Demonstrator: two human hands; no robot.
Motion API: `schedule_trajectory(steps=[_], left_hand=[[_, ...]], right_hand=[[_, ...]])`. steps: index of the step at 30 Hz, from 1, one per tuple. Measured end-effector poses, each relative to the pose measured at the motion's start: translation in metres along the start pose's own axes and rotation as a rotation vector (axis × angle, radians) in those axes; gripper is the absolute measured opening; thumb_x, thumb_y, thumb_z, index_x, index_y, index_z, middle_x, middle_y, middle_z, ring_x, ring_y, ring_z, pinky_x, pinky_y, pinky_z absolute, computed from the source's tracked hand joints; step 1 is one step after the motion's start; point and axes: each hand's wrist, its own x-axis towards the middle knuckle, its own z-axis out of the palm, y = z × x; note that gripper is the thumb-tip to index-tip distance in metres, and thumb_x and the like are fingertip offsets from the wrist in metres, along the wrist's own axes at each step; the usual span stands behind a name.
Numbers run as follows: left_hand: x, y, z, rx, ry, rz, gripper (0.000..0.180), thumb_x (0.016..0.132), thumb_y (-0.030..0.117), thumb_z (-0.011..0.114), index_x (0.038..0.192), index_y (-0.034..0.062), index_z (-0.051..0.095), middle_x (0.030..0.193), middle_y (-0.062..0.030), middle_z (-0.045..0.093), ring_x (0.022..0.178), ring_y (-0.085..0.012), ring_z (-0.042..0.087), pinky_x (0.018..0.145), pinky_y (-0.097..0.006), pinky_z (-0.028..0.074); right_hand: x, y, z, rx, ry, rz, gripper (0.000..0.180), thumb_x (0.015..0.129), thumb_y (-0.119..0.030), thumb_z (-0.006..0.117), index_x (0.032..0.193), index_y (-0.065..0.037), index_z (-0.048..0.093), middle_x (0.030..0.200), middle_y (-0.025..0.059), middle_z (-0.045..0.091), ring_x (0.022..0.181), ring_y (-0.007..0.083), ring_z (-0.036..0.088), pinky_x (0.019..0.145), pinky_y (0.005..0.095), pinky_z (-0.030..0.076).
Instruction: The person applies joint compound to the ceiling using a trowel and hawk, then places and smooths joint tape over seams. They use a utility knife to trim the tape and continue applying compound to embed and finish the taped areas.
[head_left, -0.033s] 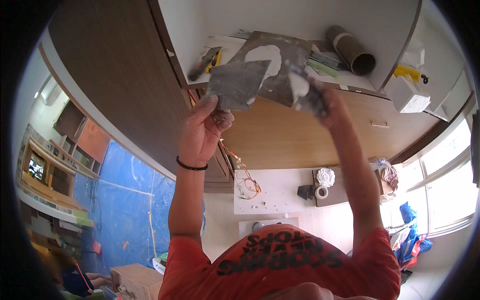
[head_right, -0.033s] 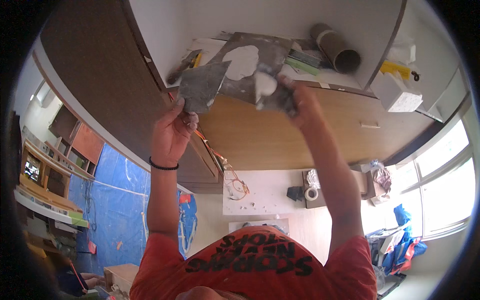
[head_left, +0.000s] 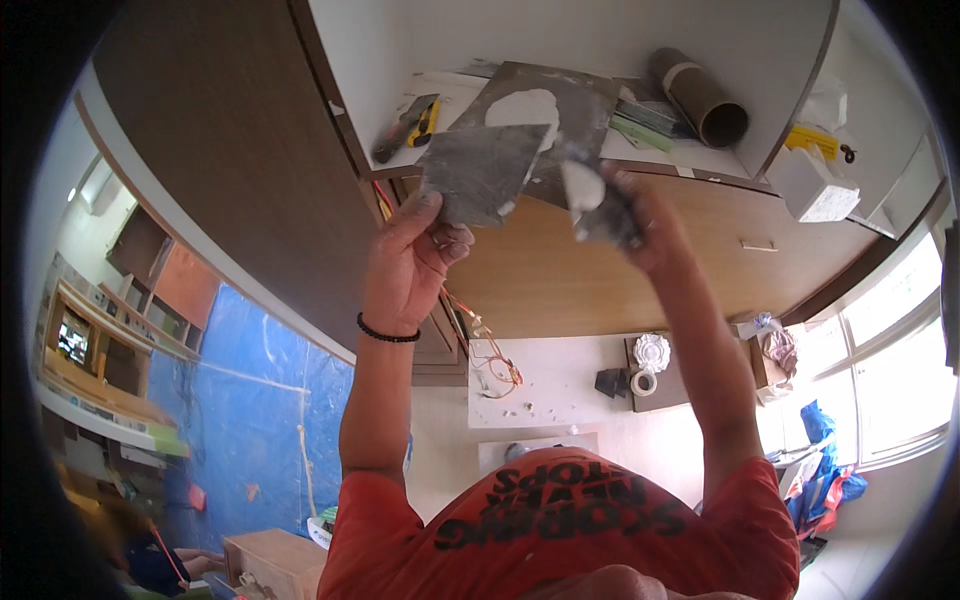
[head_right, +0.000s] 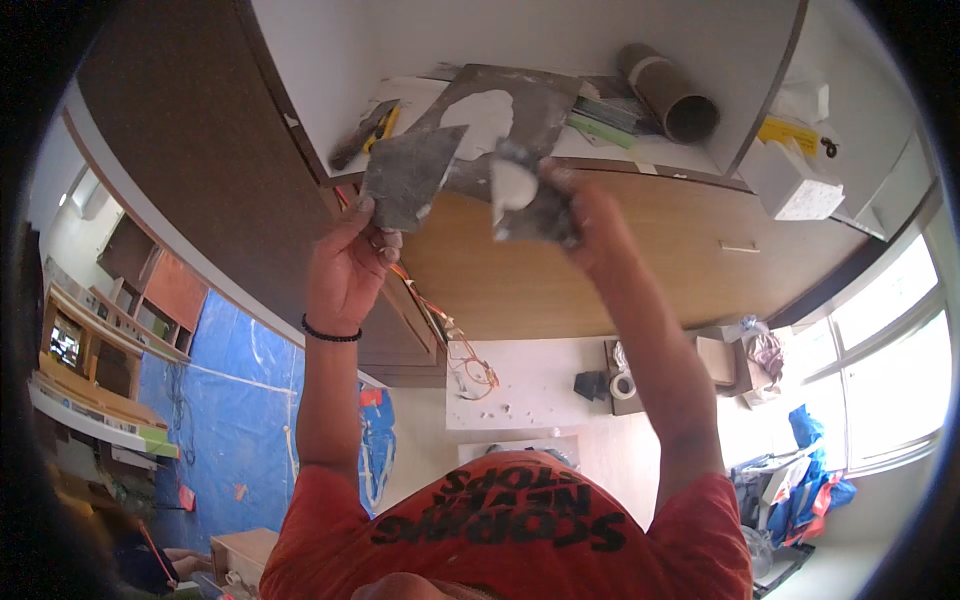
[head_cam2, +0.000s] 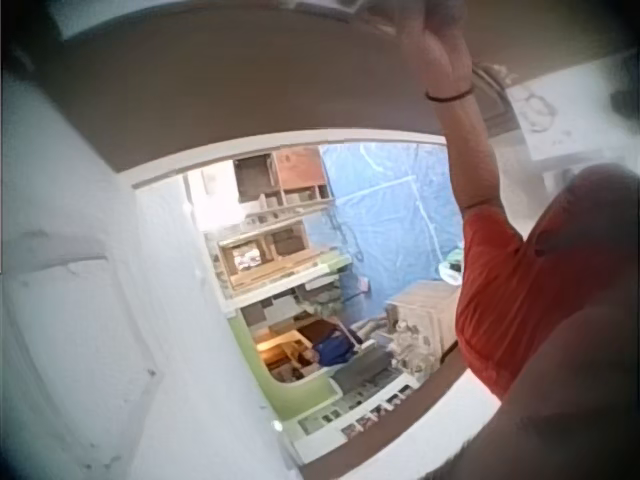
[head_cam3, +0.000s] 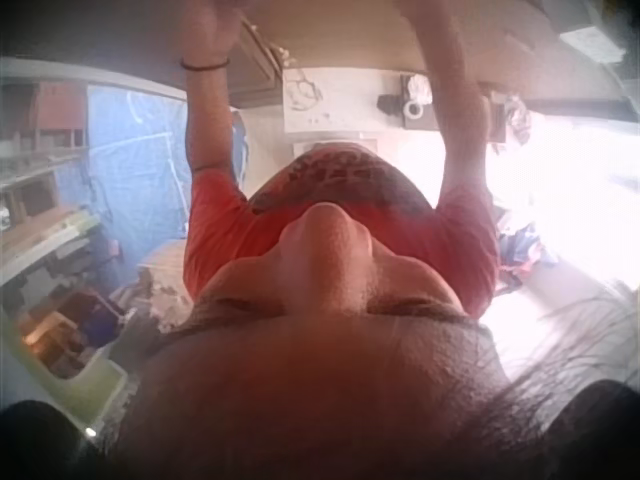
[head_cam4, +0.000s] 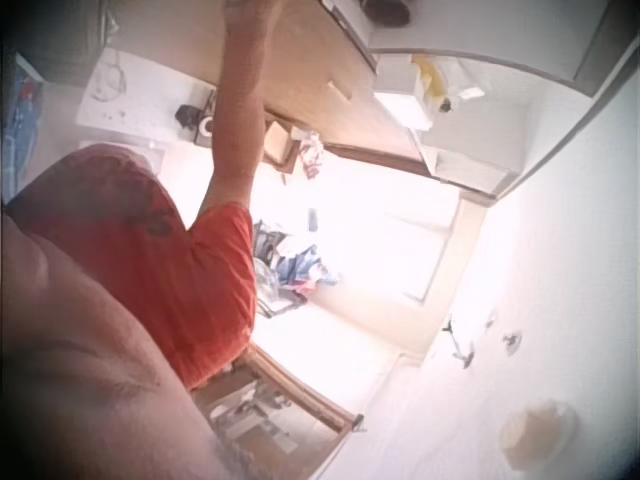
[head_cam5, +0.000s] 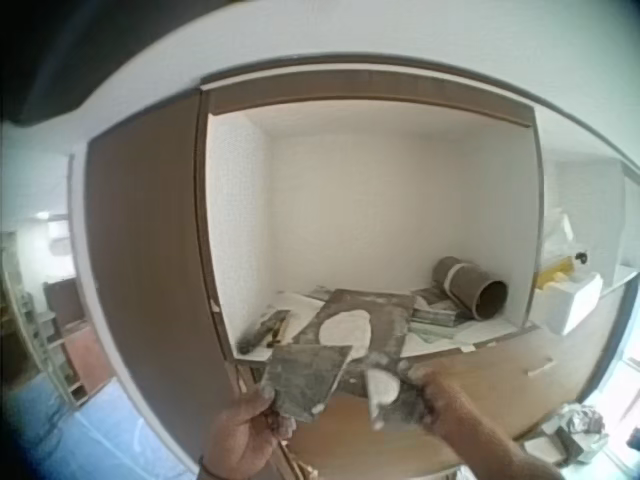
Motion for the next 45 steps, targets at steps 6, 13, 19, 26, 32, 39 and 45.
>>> schedule_trajectory(steps=[6,13,19,26,32,39,45], left_hand=[[0.016,-0.022,0.016,0.125,-0.050,-0.104,0.024,0.102,0.014,0.063,0.122,0.0005,0.063,0.103,-0.0105,0.070,0.081,-0.0148,0.065,0.062,-0.028,0.050],[-0.009,-0.012,0.009,0.288,0.173,0.282,0.027,0.104,0.015,0.058,0.125,-0.0012,0.056,0.102,-0.0110,0.071,0.082,-0.0186,0.070,0.068,-0.028,0.058],[-0.023,-0.051,0.051,0.638,0.459,0.822,0.040,0.105,0.014,0.057,0.138,-0.0030,0.043,0.117,-0.0204,0.065,0.098,-0.0228,0.071,0.077,-0.035,0.064],[-0.040,-0.072,0.049,0.749,0.310,0.970,0.044,0.105,0.006,0.053,0.144,-0.0058,0.036,0.131,-0.0226,0.057,0.108,-0.0244,0.065,0.083,-0.037,0.065],[-0.092,-0.056,0.003,1.091,0.207,0.563,0.033,0.105,0.007,0.054,0.134,-0.0059,0.046,0.120,-0.0154,0.065,0.099,-0.0180,0.066,0.080,-0.036,0.065],[-0.142,-0.069,-0.054,0.830,0.463,0.347,0.015,0.104,0.008,0.059,0.112,-0.0022,0.053,0.102,-0.0095,0.069,0.077,-0.0130,0.067,0.068,-0.031,0.061],[-0.156,-0.087,-0.072,0.726,0.519,0.249,0.022,0.103,0.011,0.061,0.121,-0.0003,0.054,0.102,-0.0075,0.067,0.074,-0.0113,0.063,0.065,-0.030,0.059]], right_hand=[[-0.038,0.015,0.024,0.192,-0.078,0.105,0.020,0.103,-0.017,0.062,0.113,0.000,0.064,0.098,0.0094,0.073,0.077,0.0181,0.074,0.070,0.0314,0.064],[-0.045,-0.002,0.025,0.168,0.173,-0.160,0.020,0.103,-0.021,0.062,0.113,-0.004,0.065,0.097,0.0060,0.074,0.081,0.0163,0.074,0.071,0.0311,0.064],[-0.051,0.045,0.069,0.228,0.267,-0.370,0.025,0.100,-0.019,0.066,0.121,-0.007,0.062,0.114,0.0079,0.069,0.102,0.0219,0.069,0.087,0.0376,0.060],[-0.043,0.067,0.093,0.183,0.239,-0.534,0.025,0.102,-0.018,0.062,0.124,-0.007,0.059,0.116,0.0080,0.067,0.104,0.0202,0.066,0.090,0.0389,0.056],[-0.006,0.009,0.052,-0.098,0.328,-0.600,0.028,0.099,-0.022,0.065,0.122,-0.006,0.059,0.108,0.0047,0.065,0.096,0.0169,0.062,0.083,0.0349,0.055],[0.123,-0.073,-0.069,-0.782,0.332,-0.348,0.047,0.088,-0.030,0.075,0.116,0.005,0.061,0.103,0.0141,0.067,0.092,0.0235,0.061,0.080,0.0408,0.053],[0.149,-0.065,-0.045,-1.296,0.533,-0.485,0.065,0.085,-0.038,0.072,0.128,0.008,0.058,0.123,0.0328,0.066,0.120,0.0446,0.063,0.102,0.0487,0.050]])
